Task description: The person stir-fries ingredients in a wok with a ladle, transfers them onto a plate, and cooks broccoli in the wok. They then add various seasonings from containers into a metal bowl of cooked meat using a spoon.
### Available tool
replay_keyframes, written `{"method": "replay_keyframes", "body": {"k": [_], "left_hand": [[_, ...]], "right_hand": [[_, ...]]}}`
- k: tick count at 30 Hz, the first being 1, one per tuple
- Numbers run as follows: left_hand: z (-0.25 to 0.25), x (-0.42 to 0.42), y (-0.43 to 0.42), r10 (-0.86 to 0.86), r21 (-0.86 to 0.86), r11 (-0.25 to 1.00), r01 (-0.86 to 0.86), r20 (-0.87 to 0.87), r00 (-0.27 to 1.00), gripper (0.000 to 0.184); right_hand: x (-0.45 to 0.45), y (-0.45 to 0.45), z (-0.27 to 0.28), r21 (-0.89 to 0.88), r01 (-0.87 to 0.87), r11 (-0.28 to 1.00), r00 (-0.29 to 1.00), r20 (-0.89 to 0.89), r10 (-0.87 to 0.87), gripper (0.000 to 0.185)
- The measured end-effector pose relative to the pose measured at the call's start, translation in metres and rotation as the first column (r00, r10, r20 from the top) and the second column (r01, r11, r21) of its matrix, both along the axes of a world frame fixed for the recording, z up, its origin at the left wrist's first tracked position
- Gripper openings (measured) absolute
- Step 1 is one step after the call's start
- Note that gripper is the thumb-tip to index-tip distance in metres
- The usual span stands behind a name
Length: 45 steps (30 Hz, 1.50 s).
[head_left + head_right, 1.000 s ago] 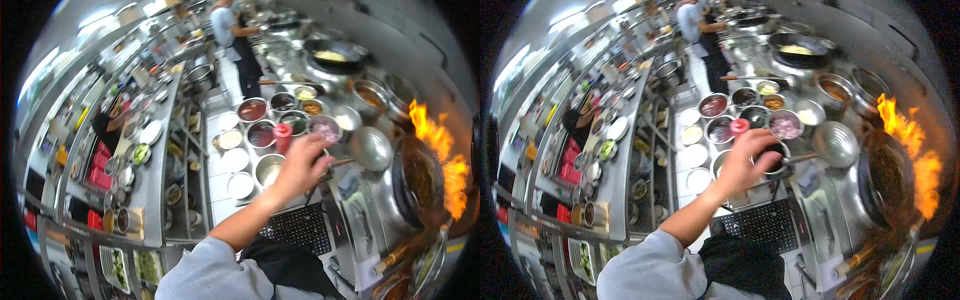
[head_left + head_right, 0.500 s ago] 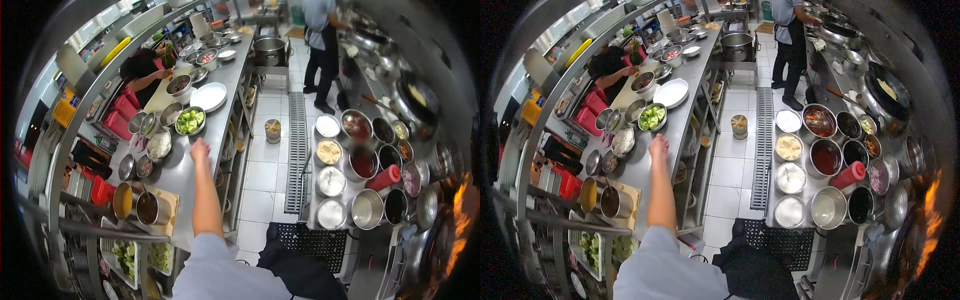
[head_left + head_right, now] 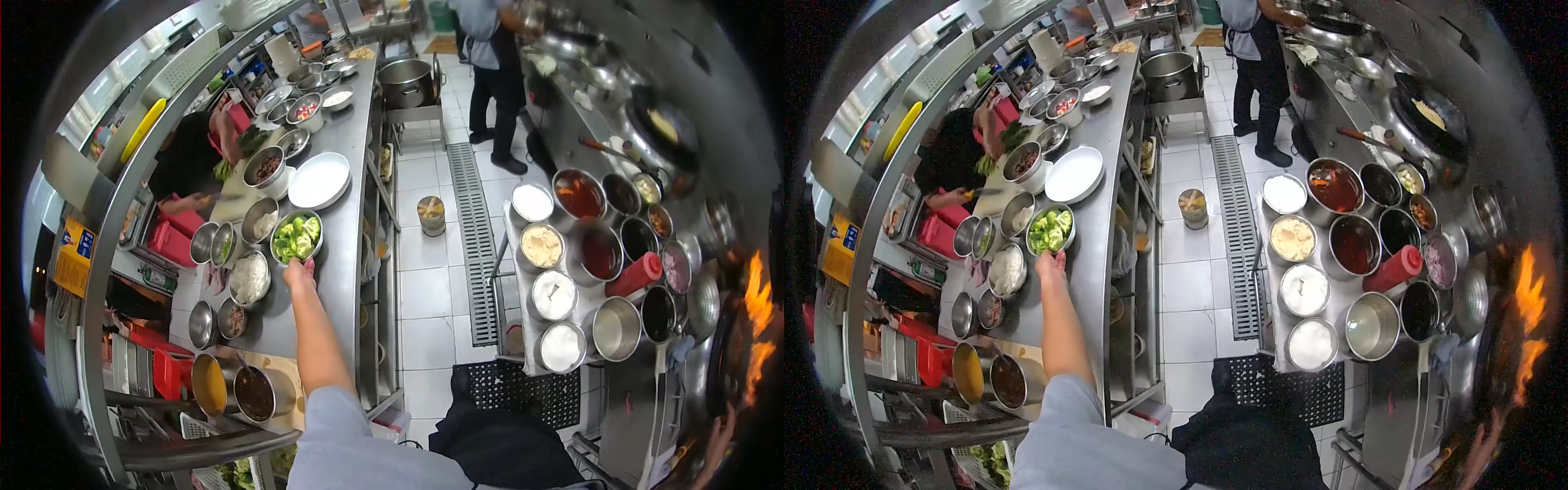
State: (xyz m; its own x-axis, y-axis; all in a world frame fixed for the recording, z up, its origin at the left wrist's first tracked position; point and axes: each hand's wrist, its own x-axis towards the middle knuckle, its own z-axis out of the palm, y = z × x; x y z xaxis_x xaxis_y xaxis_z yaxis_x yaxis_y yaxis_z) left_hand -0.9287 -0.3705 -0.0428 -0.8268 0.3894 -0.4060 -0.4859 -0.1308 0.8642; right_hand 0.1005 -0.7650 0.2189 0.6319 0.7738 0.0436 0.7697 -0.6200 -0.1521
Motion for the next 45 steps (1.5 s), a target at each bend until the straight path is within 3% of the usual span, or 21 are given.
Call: {"method": "replay_keyframes", "body": {"k": [4,8,9,10,12,15,17,18,19,20,21,24,25,26,29,30,31,34,37,40,45], "left_hand": [[0.028,0.046,-0.045,-0.093,-0.086,0.993,0.08,-0.162,0.982,0.013],[0.099,0.137,-0.089,-0.375,-0.112,0.927,0.359,-0.262,0.889,0.01],[0.12,0.17,-0.092,-0.487,-0.133,0.873,0.469,-0.282,0.827,0.01],[0.141,0.209,-0.094,-0.563,-0.122,0.824,0.553,-0.267,0.782,0.008],[0.173,0.286,-0.098,-0.683,0.017,0.699,0.715,-0.28,0.674,0.006],[0.203,0.415,-0.096,-0.875,0.03,0.43,0.902,-0.233,0.425,0.014],[0.219,0.527,-0.1,-0.913,0.07,0.375,0.924,-0.146,0.382,0.018],[0.228,0.582,-0.107,-0.949,0.102,0.283,0.954,-0.111,0.293,0.019],[0.227,0.635,-0.094,-0.985,0.145,0.138,0.98,-0.084,0.152,0.02],[0.232,0.691,-0.098,-0.991,0.178,0.111,0.978,-0.06,0.123,0.021],[0.236,0.745,-0.098,-0.996,0.22,-0.066,0.973,-0.072,-0.051,0.022],[0.244,0.895,-0.111,-0.963,0.183,-0.265,0.947,-0.101,-0.25,0.022],[0.239,0.936,-0.108,-0.916,0.068,-0.37,0.927,-0.192,-0.352,0.02],[0.242,0.981,-0.117,-0.913,0.057,-0.372,0.927,-0.204,-0.354,0.016],[0.243,1.087,-0.13,-0.717,-0.292,-0.375,0.88,-0.51,-0.475,0.01],[0.231,1.121,-0.132,-0.633,-0.324,-0.291,0.9,-0.641,-0.435,0.009],[0.237,1.144,-0.141,-0.413,-0.538,-0.116,0.835,-0.739,-0.533,0.013],[0.219,1.212,-0.154,-0.16,-0.567,0.152,0.809,-0.822,-0.546,0.016],[0.21,1.256,-0.166,-0.078,-0.585,0.162,0.795,-0.81,-0.581,0.019],[0.202,1.288,-0.175,0.017,-0.52,0.146,0.842,-0.849,-0.528,0.021],[0.191,1.31,-0.166,0.172,-0.414,0.261,0.872,-0.869,-0.465,0.021]], "right_hand": [[-0.046,0.008,0.006,-0.009,-0.029,1.0,0.999,-0.039,0.029,0.042],[-0.088,0.014,0.004,0.108,0.018,0.994,0.981,-0.194,0.003,0.04],[-0.093,0.013,0.004,0.167,0.039,0.985,0.953,-0.303,0.013,0.04],[-0.081,0.001,-0.013,0.226,0.029,0.974,0.958,-0.284,0.037,0.041],[-0.09,-0.011,-0.014,0.261,0.029,0.965,0.964,-0.261,0.042,0.038],[-0.077,-0.046,-0.039,0.291,0.037,0.956,0.916,-0.393,0.084,0.04],[-0.069,-0.068,-0.048,0.242,0.062,0.968,0.824,-0.56,0.087,0.039],[-0.065,-0.083,-0.057,0.199,0.071,0.977,0.768,-0.637,0.074,0.041],[-0.055,-0.091,-0.076,0.224,0.044,0.974,0.766,-0.634,0.111,0.041],[-0.05,-0.106,-0.096,0.253,0.02,0.967,0.765,-0.626,0.149,0.042],[-0.047,-0.118,-0.105,0.241,-0.015,0.97,0.778,-0.607,0.163,0.042],[-0.03,-0.152,-0.134,0.275,-0.029,0.961,0.77,-0.607,0.197,0.041],[-0.027,-0.162,-0.141,0.297,-0.024,0.954,0.758,-0.617,0.211,0.041],[-0.023,-0.17,-0.146,0.274,0.008,0.962,0.745,-0.644,0.177,0.042],[-0.009,-0.194,-0.152,0.204,0.085,0.975,0.695,-0.713,0.089,0.043],[-0.005,-0.201,-0.157,0.197,0.118,0.973,0.69,-0.721,0.063,0.043],[-0.003,-0.208,-0.163,0.19,0.151,0.97,0.682,-0.73,0.037,0.044],[0.002,-0.225,-0.174,0.163,0.228,0.96,0.642,-0.767,-0.022,0.045],[-0.003,-0.24,-0.187,0.183,0.348,0.92,0.579,-0.813,-0.057,0.046],[-0.003,-0.244,-0.188,0.124,0.387,0.914,0.507,-0.856,-0.099,0.046],[-0.001,-0.241,-0.205,0.187,0.367,0.911,0.521,-0.853,-0.035,0.046]]}}
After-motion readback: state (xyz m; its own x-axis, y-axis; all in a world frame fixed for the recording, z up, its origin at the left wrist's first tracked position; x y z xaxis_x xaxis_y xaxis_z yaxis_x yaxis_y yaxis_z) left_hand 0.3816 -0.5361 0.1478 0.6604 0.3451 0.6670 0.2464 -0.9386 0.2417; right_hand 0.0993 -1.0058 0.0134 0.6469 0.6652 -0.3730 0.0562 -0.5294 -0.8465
